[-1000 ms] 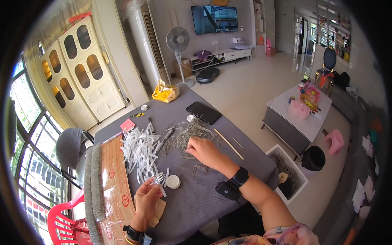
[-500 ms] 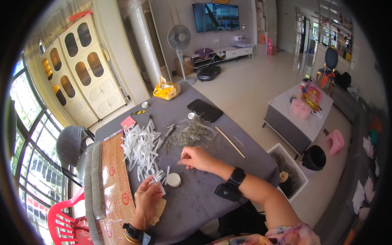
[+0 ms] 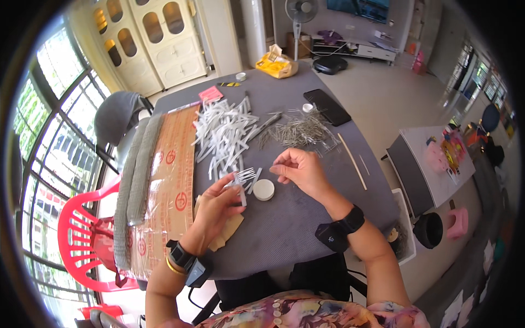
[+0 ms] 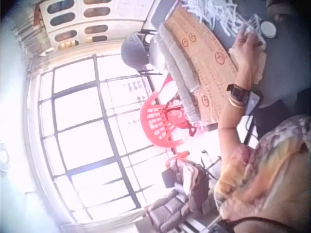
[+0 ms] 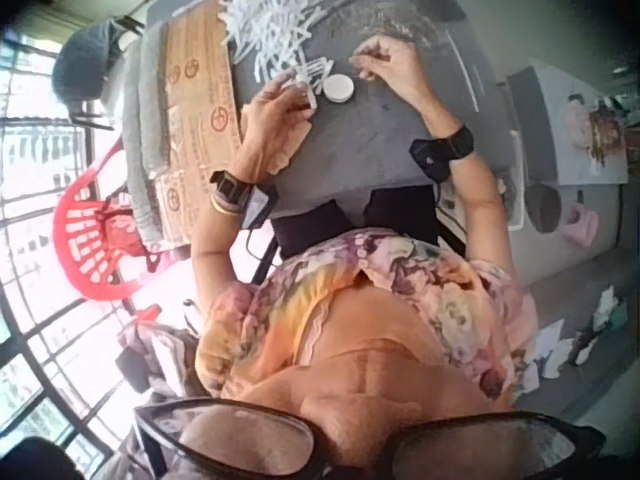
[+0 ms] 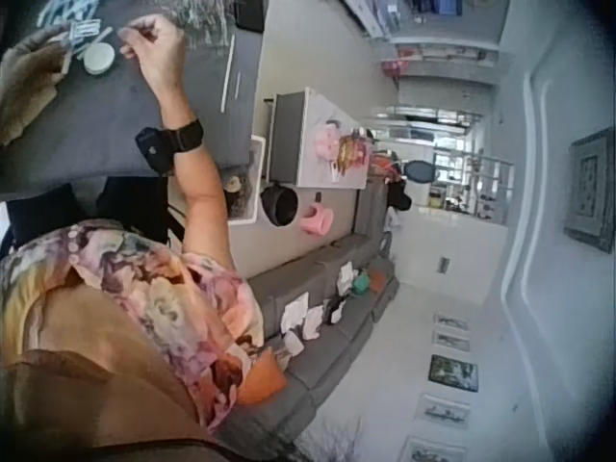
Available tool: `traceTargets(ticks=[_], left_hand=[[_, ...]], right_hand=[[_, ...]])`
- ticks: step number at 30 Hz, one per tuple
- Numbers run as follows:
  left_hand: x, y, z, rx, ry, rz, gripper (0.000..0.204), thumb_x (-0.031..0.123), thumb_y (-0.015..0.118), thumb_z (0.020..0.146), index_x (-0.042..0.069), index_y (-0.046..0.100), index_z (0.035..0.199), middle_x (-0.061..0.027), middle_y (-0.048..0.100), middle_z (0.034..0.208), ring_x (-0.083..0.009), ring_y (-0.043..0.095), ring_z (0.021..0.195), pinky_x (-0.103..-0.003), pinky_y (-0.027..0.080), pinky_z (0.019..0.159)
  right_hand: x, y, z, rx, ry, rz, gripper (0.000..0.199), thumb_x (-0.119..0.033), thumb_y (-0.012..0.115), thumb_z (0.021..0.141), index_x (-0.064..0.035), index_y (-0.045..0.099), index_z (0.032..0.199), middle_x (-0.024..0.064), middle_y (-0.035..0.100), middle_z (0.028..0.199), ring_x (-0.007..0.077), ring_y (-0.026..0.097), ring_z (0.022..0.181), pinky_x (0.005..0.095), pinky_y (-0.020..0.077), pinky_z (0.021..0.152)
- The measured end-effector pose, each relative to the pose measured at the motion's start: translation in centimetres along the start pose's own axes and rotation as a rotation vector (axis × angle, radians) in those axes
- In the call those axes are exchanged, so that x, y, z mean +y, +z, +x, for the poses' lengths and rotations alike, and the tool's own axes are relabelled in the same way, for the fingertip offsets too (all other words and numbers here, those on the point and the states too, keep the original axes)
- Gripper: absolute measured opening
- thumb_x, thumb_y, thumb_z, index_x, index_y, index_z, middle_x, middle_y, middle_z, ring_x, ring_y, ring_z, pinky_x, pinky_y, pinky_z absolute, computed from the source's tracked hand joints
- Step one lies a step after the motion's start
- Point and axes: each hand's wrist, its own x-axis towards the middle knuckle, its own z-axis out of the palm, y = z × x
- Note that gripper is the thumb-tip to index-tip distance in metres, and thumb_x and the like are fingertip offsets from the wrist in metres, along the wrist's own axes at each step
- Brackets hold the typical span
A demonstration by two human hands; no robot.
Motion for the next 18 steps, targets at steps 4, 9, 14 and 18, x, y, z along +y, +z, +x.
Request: traceTargets(ticks=[4, 9, 14, 18], left_hand=[[-0.1, -0.3, -0.1, 0.008, -0.018, -0.021, 0.036, 0.005, 0.058, 0.081, 0.007, 0.049, 0.116, -0.0057, 0.061, 0.088, -0.011, 0.059, 0.072, -0.024, 0.054, 0.058], [-0.3, -0.4, -0.2, 0.007, -0.014, -0.029, 0.036, 0.004, 0.058, 0.08, 0.006, 0.049, 0.115, -0.0059, 0.061, 0.088, -0.0119, 0.06, 0.072, -0.025, 0.055, 0.058], [-0.5, -0.6, -0.1, -0.035, 0.007, -0.053, 0.036, 0.004, 0.059, 0.08, 0.006, 0.049, 0.114, -0.0057, 0.06, 0.089, -0.0126, 0.06, 0.073, -0.026, 0.055, 0.06], [-0.4, -0.5, -0.1, -0.023, 0.004, -0.063, 0.034, 0.003, 0.06, 0.08, 0.007, 0.05, 0.112, -0.0056, 0.06, 0.089, -0.0126, 0.061, 0.073, -0.025, 0.055, 0.059]], right_hand=[[-0.3, 1.8, -0.9, -0.126, -0.009, -0.058, 0.008, -0.006, 0.066, 0.076, -0.0008, 0.06, 0.079, 0.0022, 0.06, 0.066, 0.0047, 0.055, 0.057, 0.0178, 0.045, 0.05], [-1.2, 0.9, -1.0, -0.026, -0.075, -0.277, 0.008, -0.006, 0.062, 0.078, -0.0002, 0.061, 0.083, 0.004, 0.062, 0.068, 0.0063, 0.056, 0.058, 0.0209, 0.0455, 0.052], [0.8, -1.0, -0.5, -0.098, -0.316, -0.558, 0.009, -0.007, 0.061, 0.078, 0.0009, 0.062, 0.083, 0.0069, 0.063, 0.074, 0.0096, 0.059, 0.064, 0.0242, 0.045, 0.054], [-0.8, -0.6, -0.7, 0.003, -0.199, -0.581, 0.008, -0.007, 0.064, 0.075, -0.0011, 0.064, 0.081, 0.006, 0.061, 0.074, 0.0118, 0.058, 0.063, 0.024, 0.0444, 0.056]])
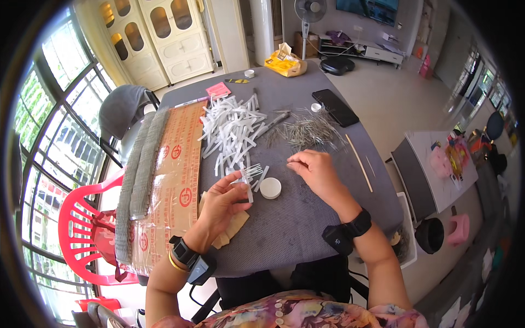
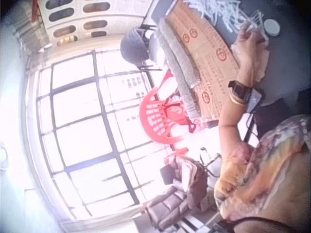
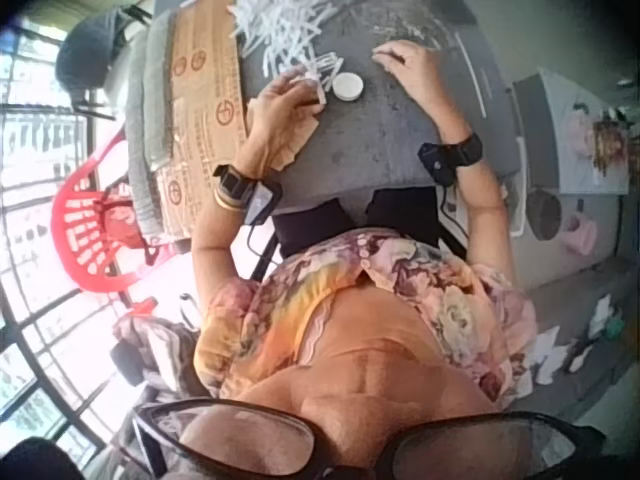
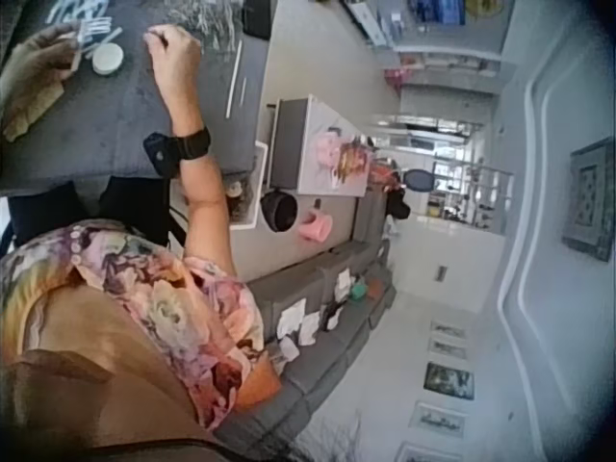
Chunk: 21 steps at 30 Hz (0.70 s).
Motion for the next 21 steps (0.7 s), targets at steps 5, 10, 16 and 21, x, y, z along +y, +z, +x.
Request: traceTargets(ticks=[5, 10, 16, 21], left_hand=[[0.1, 0.1, 0.0, -0.006, -0.032, 0.002, 0.031, 0.003, 0.06, 0.08, 0.008, 0.051, 0.109, -0.0055, 0.061, 0.087, -0.0122, 0.061, 0.072, -0.025, 0.055, 0.059], [0.0, 0.1, 0.1, -0.027, -0.034, -0.008, 0.029, 0.003, 0.06, 0.079, 0.008, 0.052, 0.107, -0.0051, 0.062, 0.086, -0.012, 0.061, 0.072, -0.025, 0.055, 0.06], [0.0, 0.0, 0.1, -0.045, -0.028, -0.018, 0.028, 0.004, 0.06, 0.079, 0.007, 0.054, 0.106, -0.0053, 0.062, 0.086, -0.012, 0.061, 0.071, -0.023, 0.054, 0.061], [-0.4, 0.4, -0.1, -0.076, -0.039, -0.04, 0.03, 0.004, 0.061, 0.08, 0.006, 0.053, 0.109, -0.0059, 0.062, 0.088, -0.0128, 0.062, 0.072, -0.023, 0.053, 0.064]], right_hand=[[-1.6, 1.3, -0.3, -0.056, 0.04, 0.224, 0.01, -0.01, 0.067, 0.071, -0.0025, 0.063, 0.076, 0.006, 0.058, 0.071, 0.0201, 0.056, 0.064, 0.0289, 0.044, 0.058], [-1.0, 2.0, -0.2, -0.048, -0.368, -0.092, 0.01, -0.01, 0.067, 0.069, -0.004, 0.059, 0.071, 0.0045, 0.056, 0.069, 0.0202, 0.053, 0.066, 0.0306, 0.0431, 0.06], [-0.9, 1.8, -0.3, -0.037, -0.004, 0.384, 0.007, -0.007, 0.064, 0.077, -0.0017, 0.06, 0.077, 0.0034, 0.061, 0.073, 0.0097, 0.056, 0.065, 0.0228, 0.0456, 0.059], [-1.7, 2.4, -1.2, -0.152, 0.178, 0.804, 0.006, -0.004, 0.063, 0.078, 0.0015, 0.06, 0.081, 0.0041, 0.062, 0.077, 0.0059, 0.057, 0.069, 0.0191, 0.0475, 0.062]])
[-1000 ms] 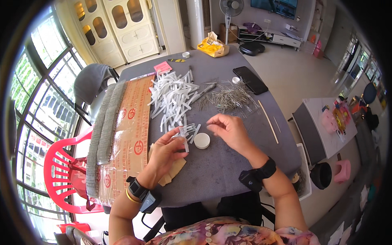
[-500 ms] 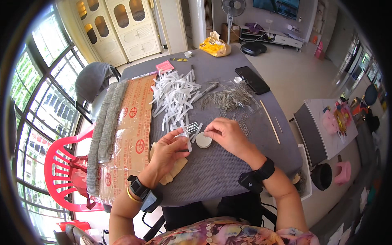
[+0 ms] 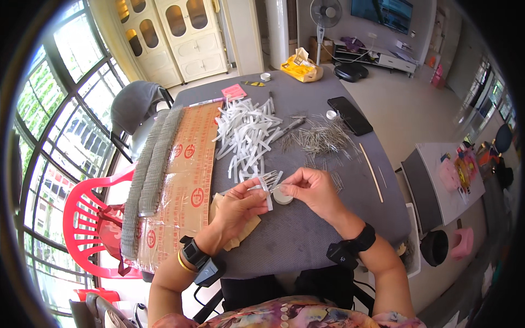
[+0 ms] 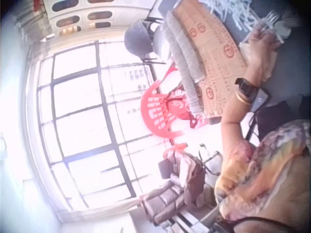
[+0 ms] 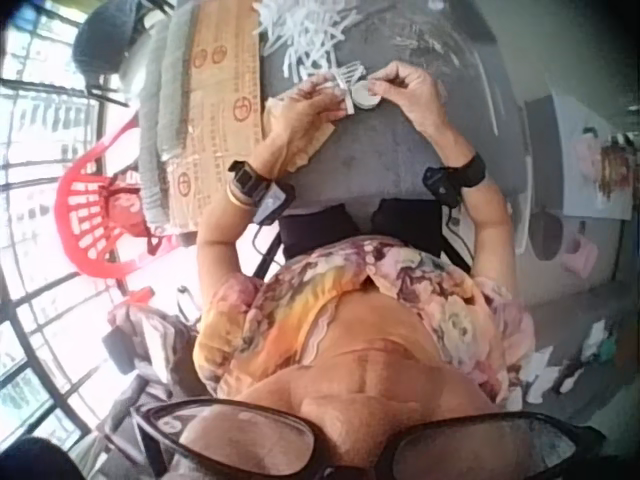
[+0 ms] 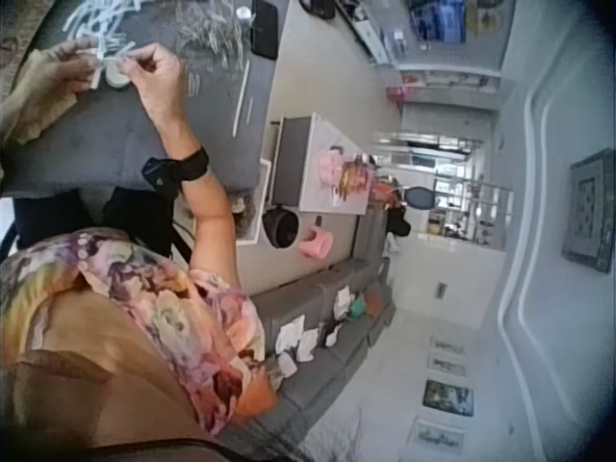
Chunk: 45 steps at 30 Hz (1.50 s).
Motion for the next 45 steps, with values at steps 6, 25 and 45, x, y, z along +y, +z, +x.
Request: traceTargets(ticks=[6, 25, 45], left_hand=[[-0.1, 0.0, -0.2, -0.023, 0.015, -0.009, 0.029, 0.003, 0.059, 0.081, 0.004, 0.053, 0.11, -0.0078, 0.062, 0.087, -0.0136, 0.062, 0.074, -0.025, 0.054, 0.067], [-1.0, 0.2, -0.3, 0.051, 0.203, 0.16, 0.02, 0.003, 0.062, 0.078, 0.004, 0.061, 0.098, -0.0054, 0.063, 0.082, -0.0126, 0.061, 0.069, -0.027, 0.053, 0.065], [-0.2, 0.0, -0.2, 0.079, 0.119, 0.143, 0.025, -0.001, 0.059, 0.079, 0.004, 0.054, 0.103, -0.006, 0.061, 0.081, -0.013, 0.06, 0.066, -0.024, 0.052, 0.06]], right_hand=[[1.0, 0.7, 0.2, 0.023, -0.064, -0.004, 0.006, -0.002, 0.063, 0.078, 0.0018, 0.06, 0.08, 0.0042, 0.062, 0.077, 0.0056, 0.057, 0.07, 0.0188, 0.0473, 0.062], [1.9, 0.3, 0.1, -0.06, 0.015, 0.055, 0.014, 0.001, 0.062, 0.077, 0.0001, 0.059, 0.091, 0.0025, 0.062, 0.08, 0.0057, 0.057, 0.073, 0.0191, 0.0474, 0.064], [2.0, -4.9, 2.2, 0.103, -0.284, -1.142, 0.012, -0.014, 0.057, 0.079, -0.0037, 0.051, 0.077, 0.008, 0.054, 0.076, 0.025, 0.057, 0.072, 0.0351, 0.0451, 0.062]])
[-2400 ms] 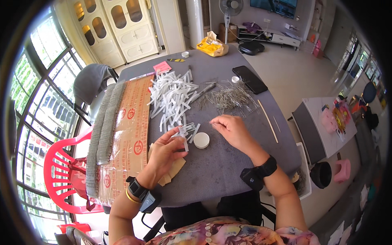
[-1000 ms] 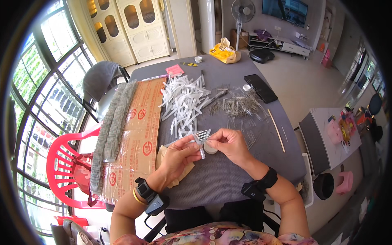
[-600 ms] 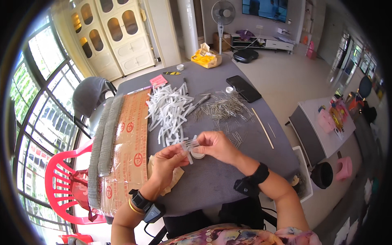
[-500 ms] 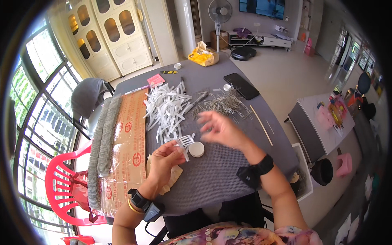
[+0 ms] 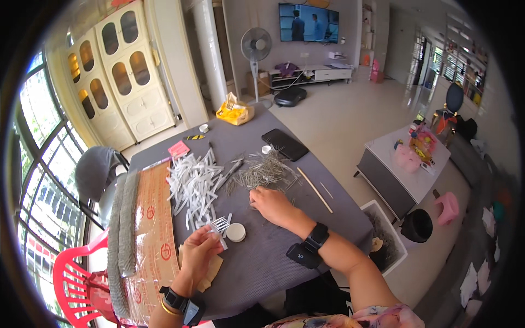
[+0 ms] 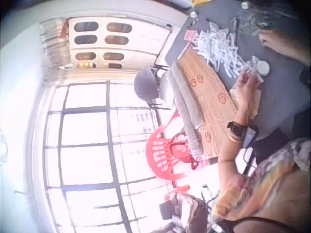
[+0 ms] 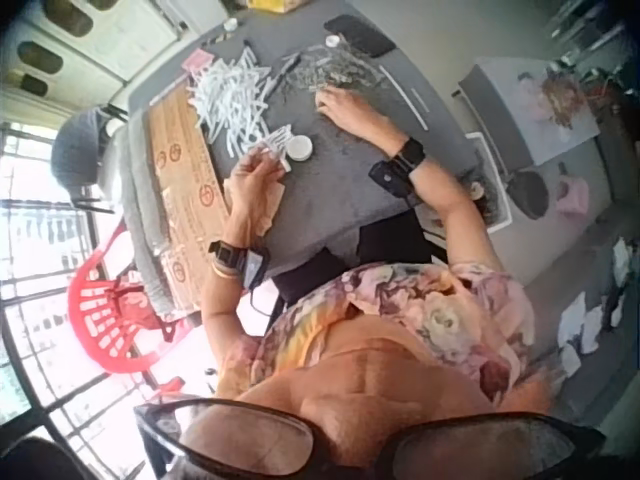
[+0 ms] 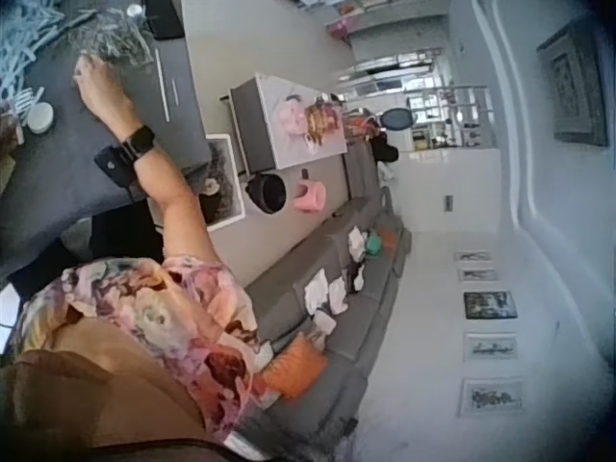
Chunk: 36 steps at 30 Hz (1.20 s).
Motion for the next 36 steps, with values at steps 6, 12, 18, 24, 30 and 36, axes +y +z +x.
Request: traceTargets(ticks=[6, 12, 18, 24, 30, 36], left_hand=[[0.0, 0.2, 0.5, -0.013, 0.016, -0.043, 0.025, -0.002, 0.059, 0.079, 0.004, 0.055, 0.102, -0.0062, 0.061, 0.081, -0.0137, 0.06, 0.068, -0.024, 0.053, 0.061], [-0.1, -0.1, 0.7, -0.002, 0.031, -0.031, 0.026, -0.002, 0.06, 0.078, 0.002, 0.055, 0.104, -0.0063, 0.062, 0.081, -0.0134, 0.061, 0.068, -0.026, 0.054, 0.063], [-0.1, 0.1, 0.7, 0.0, 0.034, -0.045, 0.026, -0.002, 0.06, 0.078, 0.002, 0.055, 0.104, -0.0063, 0.062, 0.081, -0.0131, 0.061, 0.068, -0.025, 0.053, 0.062], [0.1, 0.0, 0.1, 0.024, 0.009, -0.004, 0.027, -0.001, 0.06, 0.079, 0.002, 0.055, 0.105, -0.0061, 0.061, 0.082, -0.0135, 0.06, 0.07, -0.025, 0.052, 0.063], [0.5, 0.6, 0.0, 0.044, -0.008, 0.049, 0.038, 0.001, 0.056, 0.08, 0.001, 0.045, 0.117, -0.0068, 0.059, 0.086, -0.0125, 0.058, 0.073, -0.021, 0.049, 0.065], [0.9, 0.1, 0.5, 0.045, -0.094, -0.052, 0.04, 0.003, 0.058, 0.08, 0.004, 0.046, 0.119, -0.0061, 0.061, 0.088, -0.0108, 0.058, 0.071, -0.022, 0.051, 0.06]], right_hand=[[-0.1, -2.1, 0.5, 0.147, 0.173, 0.384, 0.012, -0.012, 0.055, 0.082, -0.0008, 0.049, 0.08, 0.0106, 0.056, 0.068, 0.0259, 0.056, 0.061, 0.0333, 0.0437, 0.056], [-0.4, -2.3, -0.2, -0.022, 0.02, 0.12, 0.01, -0.011, 0.056, 0.075, -0.0031, 0.052, 0.081, 0.0091, 0.058, 0.066, 0.0267, 0.058, 0.064, 0.0355, 0.0454, 0.058], [-1.2, -1.3, -0.4, -0.175, 0.057, 0.103, 0.008, -0.013, 0.056, 0.069, -0.0056, 0.057, 0.072, 0.0086, 0.062, 0.071, 0.0252, 0.061, 0.069, 0.0379, 0.0466, 0.059], [0.2, -1.2, -0.5, -0.399, 0.041, 0.392, 0.014, -0.015, 0.064, 0.073, -0.0021, 0.062, 0.078, 0.0084, 0.062, 0.071, 0.0164, 0.061, 0.065, 0.0282, 0.0464, 0.06], [0.9, -1.4, -0.2, -0.135, -0.032, 0.329, 0.012, -0.015, 0.064, 0.075, -0.0039, 0.065, 0.08, 0.0058, 0.059, 0.073, 0.0146, 0.058, 0.068, 0.0259, 0.0447, 0.059], [-3.0, -1.6, 0.4, -0.067, 0.276, 0.704, 0.011, -0.01, 0.065, 0.076, -0.0011, 0.063, 0.083, 0.001, 0.061, 0.065, 0.0047, 0.054, 0.058, 0.0191, 0.0428, 0.053]])
